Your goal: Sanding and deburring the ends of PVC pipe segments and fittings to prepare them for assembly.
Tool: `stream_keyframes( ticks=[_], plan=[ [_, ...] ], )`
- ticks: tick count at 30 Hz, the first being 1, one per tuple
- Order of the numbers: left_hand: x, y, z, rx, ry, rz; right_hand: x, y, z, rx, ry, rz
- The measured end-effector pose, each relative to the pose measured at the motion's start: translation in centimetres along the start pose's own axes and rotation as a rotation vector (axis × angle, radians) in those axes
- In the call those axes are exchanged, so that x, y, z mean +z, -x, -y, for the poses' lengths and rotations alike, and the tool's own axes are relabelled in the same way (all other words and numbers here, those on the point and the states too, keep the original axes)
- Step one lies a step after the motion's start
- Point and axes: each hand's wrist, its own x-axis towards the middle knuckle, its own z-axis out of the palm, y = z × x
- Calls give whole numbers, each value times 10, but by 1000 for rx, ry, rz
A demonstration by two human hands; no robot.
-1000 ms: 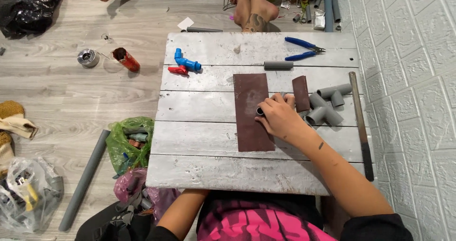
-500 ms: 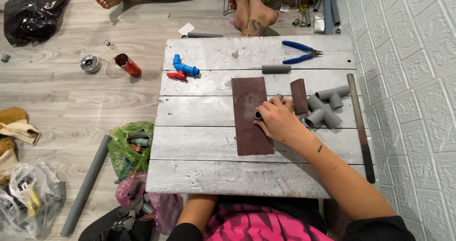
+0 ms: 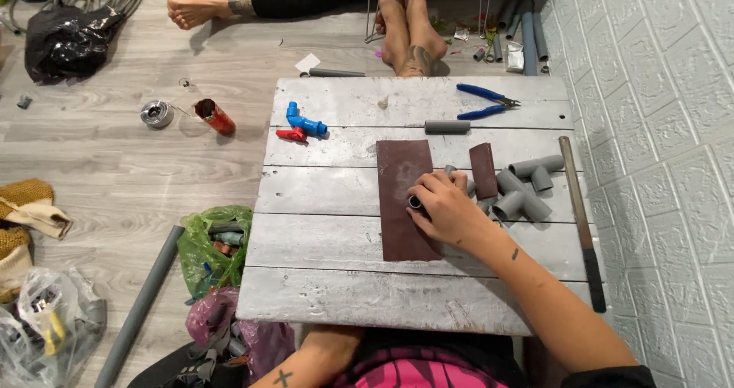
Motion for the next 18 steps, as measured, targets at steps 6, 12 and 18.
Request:
stream_keyframes(
  ticks=[6,12,18],
  plan=[
    [-415,114,-95,240,299,201,-7,-4,1,-56,-91,0],
    [-478,1,-45,11,-236,-673,2,0,-2,-78,-14,-44],
    [-473,-39,-32,-103,-71,-375,1,8,-5,-50,31,-60]
  ],
)
